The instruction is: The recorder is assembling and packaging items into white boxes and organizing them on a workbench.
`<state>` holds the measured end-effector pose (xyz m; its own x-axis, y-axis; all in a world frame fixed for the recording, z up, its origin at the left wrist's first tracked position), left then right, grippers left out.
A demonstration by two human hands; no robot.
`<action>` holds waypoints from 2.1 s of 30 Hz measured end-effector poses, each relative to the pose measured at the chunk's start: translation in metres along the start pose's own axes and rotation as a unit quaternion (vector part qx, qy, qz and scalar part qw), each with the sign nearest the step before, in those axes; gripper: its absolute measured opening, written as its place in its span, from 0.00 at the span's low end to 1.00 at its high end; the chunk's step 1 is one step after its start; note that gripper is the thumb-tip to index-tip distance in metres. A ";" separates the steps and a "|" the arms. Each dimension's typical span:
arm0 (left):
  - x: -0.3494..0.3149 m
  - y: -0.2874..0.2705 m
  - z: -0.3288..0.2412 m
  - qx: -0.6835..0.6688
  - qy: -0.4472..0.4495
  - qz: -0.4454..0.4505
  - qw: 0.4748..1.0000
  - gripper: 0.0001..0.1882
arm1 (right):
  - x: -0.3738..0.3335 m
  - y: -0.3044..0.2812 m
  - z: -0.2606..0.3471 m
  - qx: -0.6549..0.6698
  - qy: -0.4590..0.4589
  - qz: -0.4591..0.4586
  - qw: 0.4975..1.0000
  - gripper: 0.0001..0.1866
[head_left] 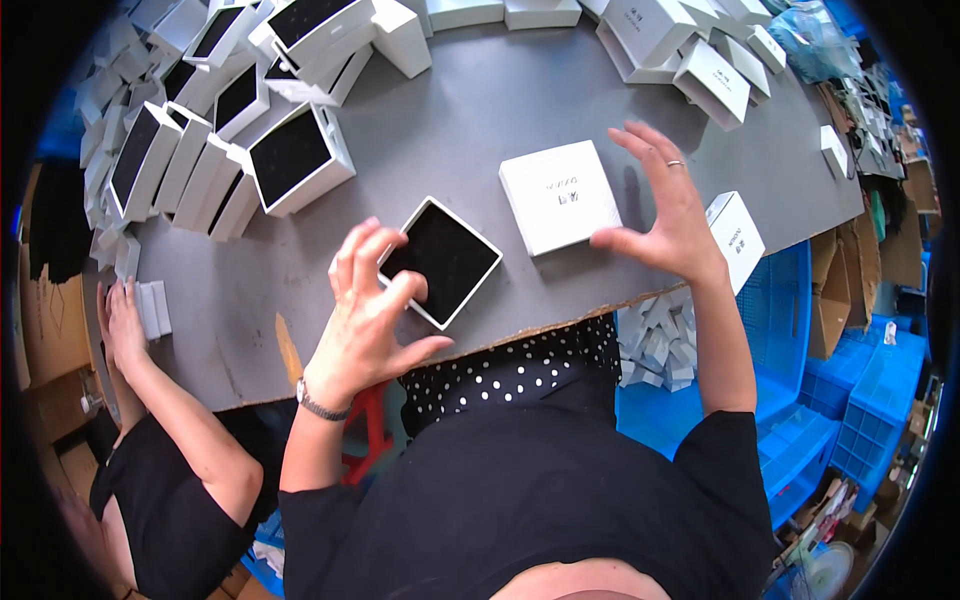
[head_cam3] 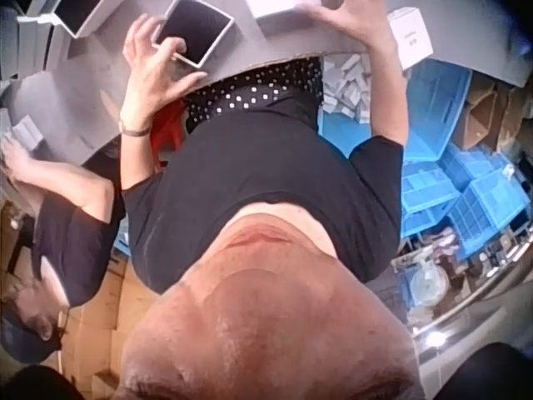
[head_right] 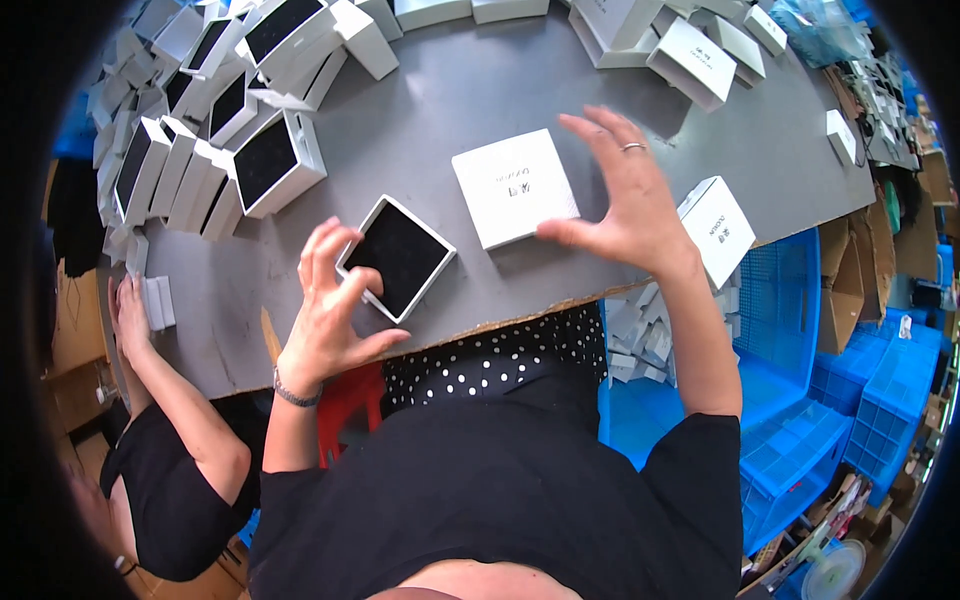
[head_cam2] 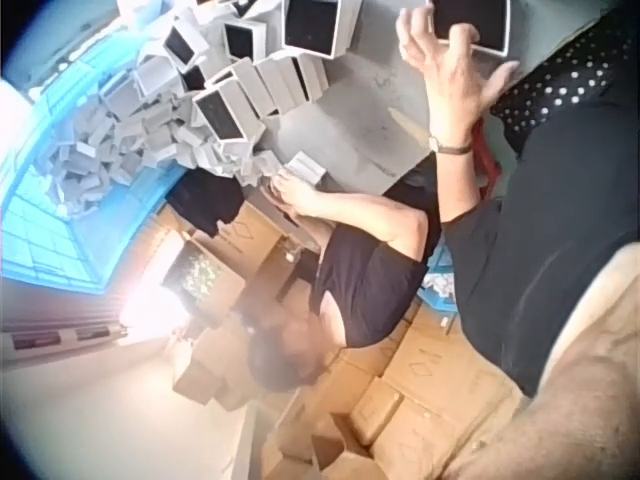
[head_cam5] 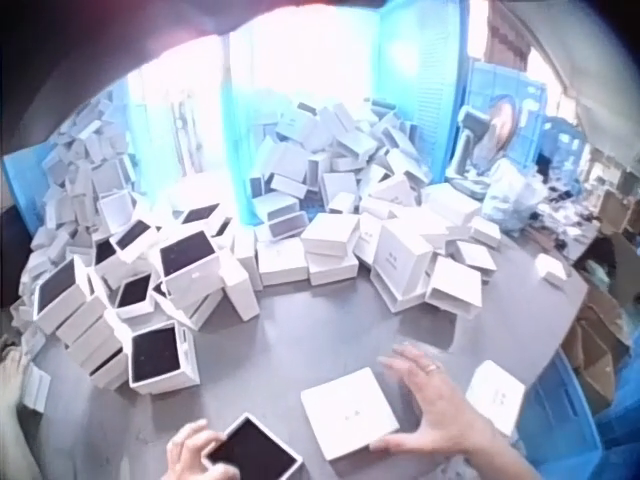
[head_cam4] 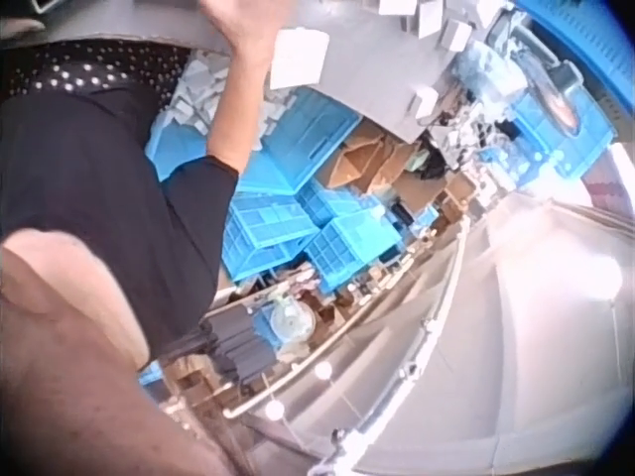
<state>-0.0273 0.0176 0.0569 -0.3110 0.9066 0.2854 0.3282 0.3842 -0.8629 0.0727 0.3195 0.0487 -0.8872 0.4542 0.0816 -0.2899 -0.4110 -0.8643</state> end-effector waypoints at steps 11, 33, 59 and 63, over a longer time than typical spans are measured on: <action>-0.028 0.022 0.010 0.060 -0.177 -0.117 0.976 0.20 | -0.030 0.029 0.062 -0.114 -0.059 0.002 0.992 0.30; 0.009 0.040 -0.002 -0.170 0.020 0.026 0.985 0.27 | -0.046 0.041 0.067 0.148 -0.324 0.092 0.930 0.25; 0.033 -0.033 0.068 0.332 -0.139 -0.194 0.912 0.38 | -0.024 -0.053 -0.060 -0.255 0.072 -0.084 0.961 0.35; 0.042 -0.020 0.095 0.319 -0.153 -0.166 0.921 0.23 | 0.067 -0.079 -0.088 -0.328 -0.026 -0.257 0.909 0.39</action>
<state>-0.1314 0.0310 0.0467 -0.5682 0.6282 0.5315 -0.3902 0.3630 -0.8462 0.0675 0.4522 0.0788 -0.7165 0.4076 0.5661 -0.4096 0.4110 -0.8144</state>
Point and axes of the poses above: each hand's wrist, its own x-axis towards the middle knuckle, its own y-axis out of the palm, z = x × y, the point moved 6 cm from there along x, towards the middle knuckle, and after that the axes turned 11 degrees about y, right-handed, at the moved point
